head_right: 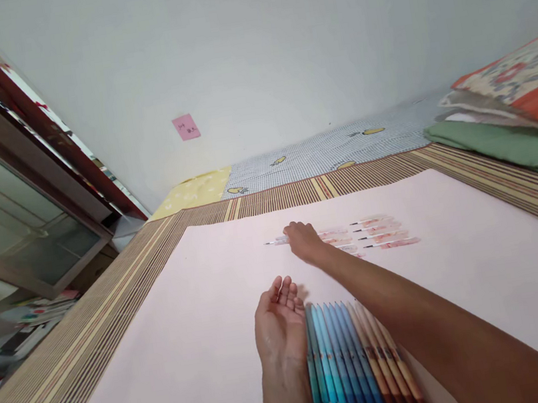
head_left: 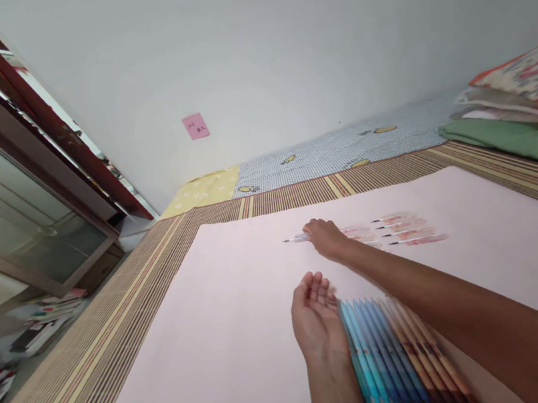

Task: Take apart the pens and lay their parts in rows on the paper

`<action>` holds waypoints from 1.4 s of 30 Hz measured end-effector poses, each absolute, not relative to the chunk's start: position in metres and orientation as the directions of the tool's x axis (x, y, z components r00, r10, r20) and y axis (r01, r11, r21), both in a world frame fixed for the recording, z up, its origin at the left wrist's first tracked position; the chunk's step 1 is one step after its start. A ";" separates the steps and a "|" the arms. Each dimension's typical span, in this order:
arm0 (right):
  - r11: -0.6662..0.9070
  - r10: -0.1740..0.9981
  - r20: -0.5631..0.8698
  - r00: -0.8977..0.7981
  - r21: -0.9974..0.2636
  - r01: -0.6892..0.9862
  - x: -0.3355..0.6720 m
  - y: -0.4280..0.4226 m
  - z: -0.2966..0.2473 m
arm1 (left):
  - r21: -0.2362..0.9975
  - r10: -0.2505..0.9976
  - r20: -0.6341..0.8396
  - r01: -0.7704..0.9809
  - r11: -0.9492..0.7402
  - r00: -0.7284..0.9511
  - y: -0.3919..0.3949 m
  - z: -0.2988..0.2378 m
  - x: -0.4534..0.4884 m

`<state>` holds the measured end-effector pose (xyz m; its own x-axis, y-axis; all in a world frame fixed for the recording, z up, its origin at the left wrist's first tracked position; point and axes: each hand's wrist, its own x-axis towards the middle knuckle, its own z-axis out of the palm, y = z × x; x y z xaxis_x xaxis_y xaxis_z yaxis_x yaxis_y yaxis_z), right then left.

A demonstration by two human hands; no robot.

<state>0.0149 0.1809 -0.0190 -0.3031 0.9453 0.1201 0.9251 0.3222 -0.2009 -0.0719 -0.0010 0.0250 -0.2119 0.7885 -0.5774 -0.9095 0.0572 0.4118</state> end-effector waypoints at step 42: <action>0.403 0.906 0.190 -0.377 -0.124 0.906 0.020 0.173 -0.012 | 0.403 0.788 -0.583 -0.913 0.069 -0.198 -0.001 0.025 -0.071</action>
